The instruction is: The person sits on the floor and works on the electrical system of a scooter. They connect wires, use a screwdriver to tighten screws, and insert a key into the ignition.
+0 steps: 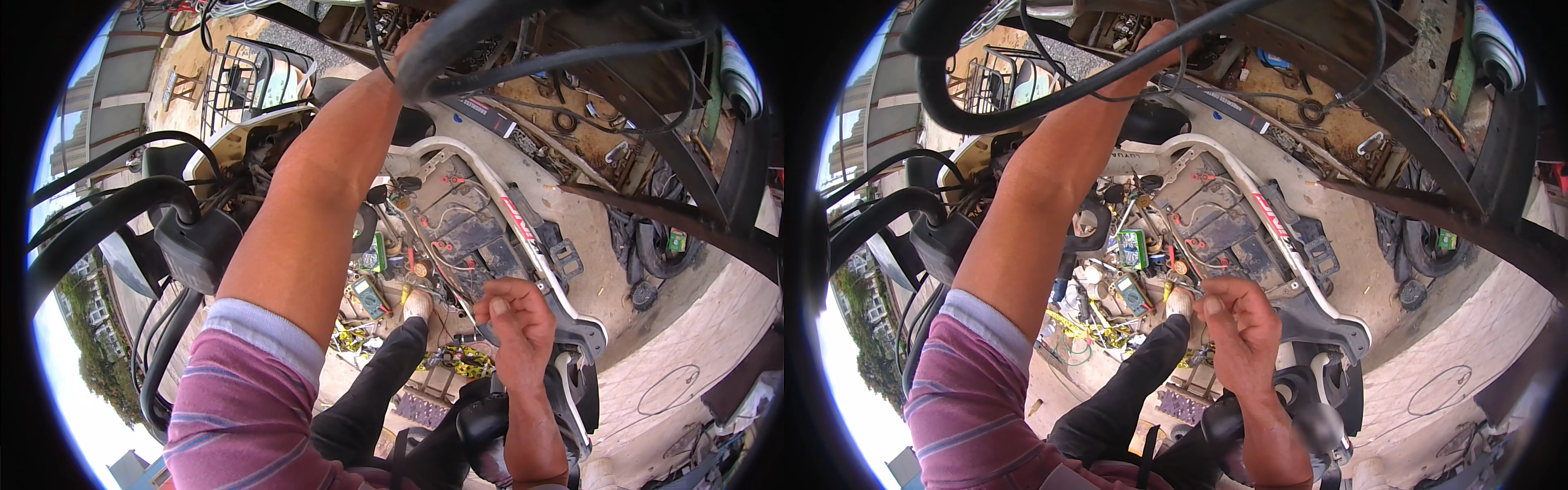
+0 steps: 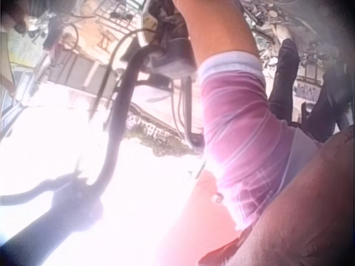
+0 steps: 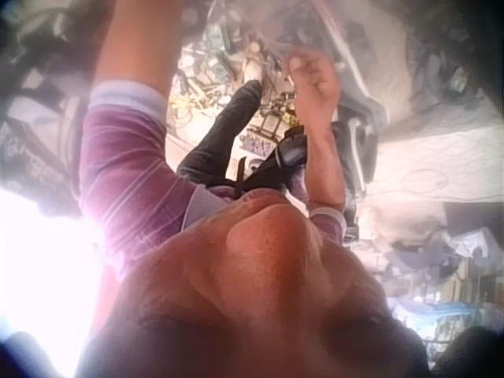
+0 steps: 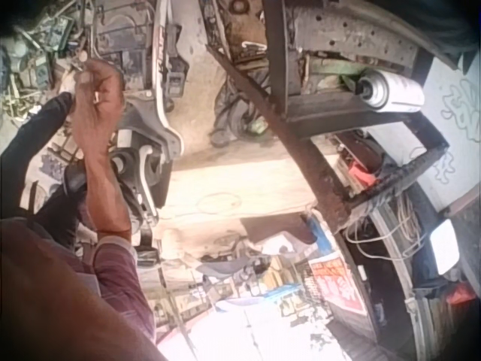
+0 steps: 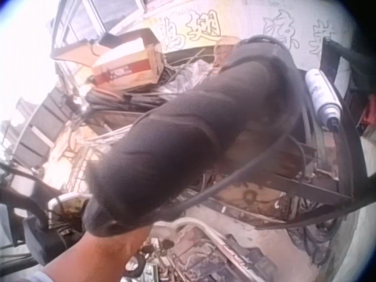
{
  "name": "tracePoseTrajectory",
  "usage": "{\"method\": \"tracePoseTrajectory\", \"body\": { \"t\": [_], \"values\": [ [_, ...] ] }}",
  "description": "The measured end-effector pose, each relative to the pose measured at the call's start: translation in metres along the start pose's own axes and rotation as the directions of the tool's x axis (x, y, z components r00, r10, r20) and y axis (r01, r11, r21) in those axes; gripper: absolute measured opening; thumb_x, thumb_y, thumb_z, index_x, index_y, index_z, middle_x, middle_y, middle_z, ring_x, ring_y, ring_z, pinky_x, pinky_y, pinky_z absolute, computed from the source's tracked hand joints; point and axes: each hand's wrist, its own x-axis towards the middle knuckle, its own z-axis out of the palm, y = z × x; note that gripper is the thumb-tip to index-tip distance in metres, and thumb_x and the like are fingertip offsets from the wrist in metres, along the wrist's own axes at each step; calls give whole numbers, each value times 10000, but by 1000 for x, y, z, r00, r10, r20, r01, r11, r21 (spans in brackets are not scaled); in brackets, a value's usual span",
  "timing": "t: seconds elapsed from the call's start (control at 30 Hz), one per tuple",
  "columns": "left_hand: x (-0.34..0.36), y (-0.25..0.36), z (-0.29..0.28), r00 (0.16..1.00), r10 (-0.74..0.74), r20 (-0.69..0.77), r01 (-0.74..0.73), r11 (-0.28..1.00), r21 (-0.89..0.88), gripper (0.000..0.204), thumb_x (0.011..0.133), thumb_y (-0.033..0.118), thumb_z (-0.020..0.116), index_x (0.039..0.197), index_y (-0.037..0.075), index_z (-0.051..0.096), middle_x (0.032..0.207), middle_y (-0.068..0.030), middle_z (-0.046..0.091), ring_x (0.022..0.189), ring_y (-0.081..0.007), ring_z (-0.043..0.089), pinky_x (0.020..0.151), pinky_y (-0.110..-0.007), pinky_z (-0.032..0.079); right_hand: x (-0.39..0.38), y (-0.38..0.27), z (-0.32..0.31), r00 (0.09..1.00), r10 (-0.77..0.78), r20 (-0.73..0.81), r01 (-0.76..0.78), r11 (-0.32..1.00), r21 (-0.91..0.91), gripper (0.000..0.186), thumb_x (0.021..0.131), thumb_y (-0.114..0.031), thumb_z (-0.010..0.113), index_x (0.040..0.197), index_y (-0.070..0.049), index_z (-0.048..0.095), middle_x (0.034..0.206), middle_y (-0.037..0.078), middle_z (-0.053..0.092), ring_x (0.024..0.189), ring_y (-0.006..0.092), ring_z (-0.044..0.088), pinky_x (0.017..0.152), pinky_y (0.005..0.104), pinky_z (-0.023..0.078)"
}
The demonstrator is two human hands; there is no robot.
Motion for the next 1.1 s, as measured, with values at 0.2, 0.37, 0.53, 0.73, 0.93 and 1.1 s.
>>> {"method": "tracePoseTrajectory", "body": {
  "t": [0.2,0.37,0.53,0.73,0.93,1.1],
  "values": [
    [11,-18,-13,988,-2,-154,-32,975,-218,255,913,235,722,1126,97,701,1079,-147,748,1048,-309,721,873,-445,589,5,4,1,1000,-1,19,1,1000,0,193,1022,-84,638,1195,0,645,956,52,707,875,77,631,757,238,492],
    [0,-23,-12,989,-94,-114,-5,749,-663,217,931,212,722,1100,78,694,1045,-150,752,1019,-301,731,842,-443,600,8,3,2,999,-28,35,31,997,-74,177,1019,-73,628,1179,-2,648,954,54,707,866,80,640,787,246,502],
    [-43,5,-8,979,-180,95,77,-103,-992,57,974,84,690,1001,89,640,922,-105,720,869,-232,731,718,-399,619,8,1,5,1000,-27,-2,27,1000,-8,172,1021,-65,598,1154,13,674,943,60,697,825,98,630,776,264,520],
    [-112,48,-43,869,-493,37,-116,-275,-954,78,991,106,663,1057,67,644,929,-83,709,822,-214,687,762,-397,584,8,-2,4,996,-88,-1,88,996,8,179,1028,-114,605,1147,-9,688,899,42,701,788,93,629,756,256,509],
    [-218,100,-58,815,-568,116,-60,-281,-958,150,1028,79,597,1155,0,615,1027,-128,706,920,-247,717,838,-385,605,7,-5,1,996,-87,13,86,996,32,157,1023,-85,616,1137,9,669,950,57,699,864,103,667,775,263,541],
    [-278,126,-55,855,-502,127,-60,-339,-939,272,1018,51,597,1273,-42,610,1107,-161,713,995,-278,729,866,-401,616,7,-3,3,996,-88,15,87,996,34,166,1030,-103,610,1135,12,670,941,60,709,854,95,662,771,249,531]
  ]
}}
